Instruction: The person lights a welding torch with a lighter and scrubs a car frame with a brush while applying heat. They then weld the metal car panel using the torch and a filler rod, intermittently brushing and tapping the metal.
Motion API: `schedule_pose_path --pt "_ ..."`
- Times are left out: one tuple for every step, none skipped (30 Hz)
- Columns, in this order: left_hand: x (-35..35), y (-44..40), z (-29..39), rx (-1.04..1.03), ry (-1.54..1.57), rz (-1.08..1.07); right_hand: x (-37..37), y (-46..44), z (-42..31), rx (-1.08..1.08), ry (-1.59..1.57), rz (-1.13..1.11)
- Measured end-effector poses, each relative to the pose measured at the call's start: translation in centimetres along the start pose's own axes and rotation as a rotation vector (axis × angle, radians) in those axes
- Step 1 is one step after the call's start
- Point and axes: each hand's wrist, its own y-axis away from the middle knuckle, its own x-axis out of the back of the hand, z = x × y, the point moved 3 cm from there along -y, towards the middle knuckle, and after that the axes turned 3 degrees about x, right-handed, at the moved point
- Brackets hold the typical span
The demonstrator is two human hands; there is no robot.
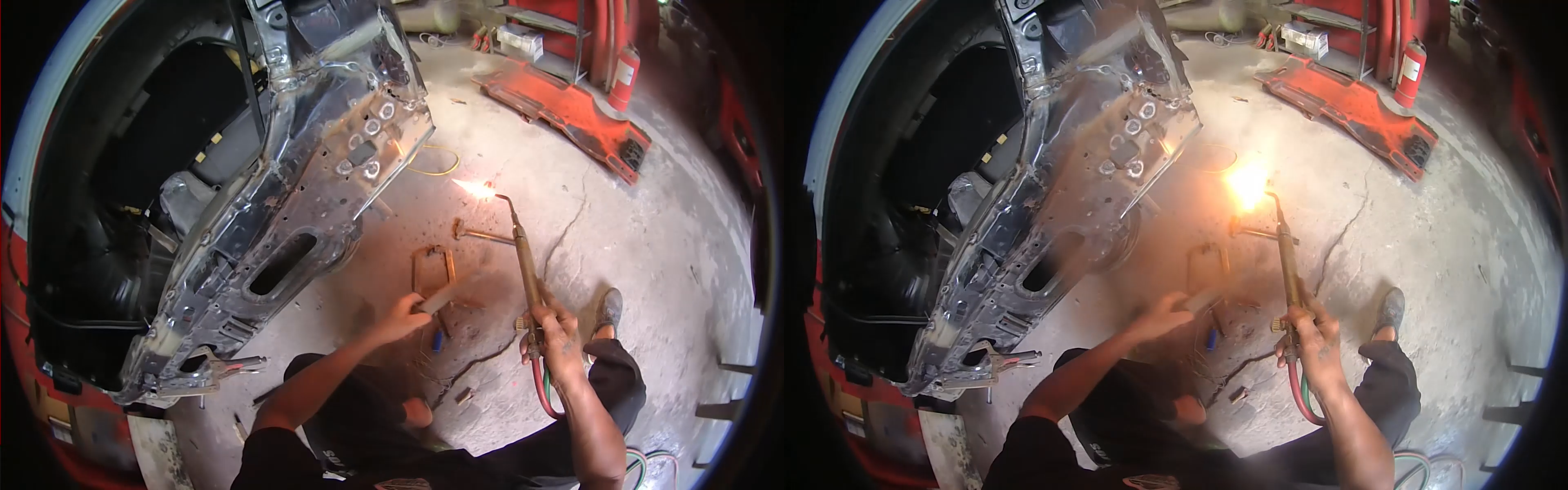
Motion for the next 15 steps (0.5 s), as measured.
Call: schedule_pose_path --pt "1.8 2.8 2.7 -0.009 -0.064 0.037 -0.2 0.2 0.0 -0.007 -0.002 0.008" --pt "3.4 4.1 2.6 -0.051 -0.077 0.087 -0.4 0.4 -0.1 -0.014 -0.003 0.014" --pt "4.9 5.2 2.6 -0.093 -0.088 0.137 -0.5 0.6 -0.2 -0.02 -0.002 0.02" --pt "6.3 6.4 2.7 -0.104 -0.089 0.213 -0.4 0.7 -0.2 -0.019 -0.003 0.017" --pt "7.6 7.6 2.7 -0.114 -0.09 0.289 -0.4 0.8 -0.1 -0.02 -0.004 0.013" --pt "8.9 8.8 2.9 -0.17 -0.214 0.386 -0.4 0.8 0.1 -0.021 -0.007 0.011" --pt "10.0 10.0 3.0 -0.226 -0.34 0.481 -0.3 0.9 0.3 -0.016 -0.008 0.007" --pt "10.7 11.0 3.2 -0.283 -0.466 0.574 -0.1 0.9 0.6 -0.01 -0.01 0.004" --pt "11.2 12.0 3.3 -0.265 -0.459 0.61 0.1 0.9 0.7 -0.002 -0.013 0.004" --pt "11.4 13.0 3.4 -0.247 -0.45 0.644 0.2 1.0 0.8 -0.004 -0.019 -0.003" --pt "11.6 13.6 3.4 -0.229 -0.442 0.677 0.3 1.1 0.8 -0.007 -0.025 -0.009" --pt "11.7 13.8 2.9 -0.175 -0.407 0.684 0.4 1.3 0.7 -0.011 -0.03 -0.015" --pt "11.7 13.9 2.5 -0.12 -0.37 0.689 0.4 1.5 0.5 -0.005 -0.023 -0.024" --pt "11.6 14.0 1.8 -0.063 -0.332 0.694 0.5 1.7 0.3 -0.001 -0.015 -0.033" --pt "11.5 14.0 1.1 -0.064 -0.354 0.703 0.5 1.8 0.2 0.004 -0.007 -0.042"
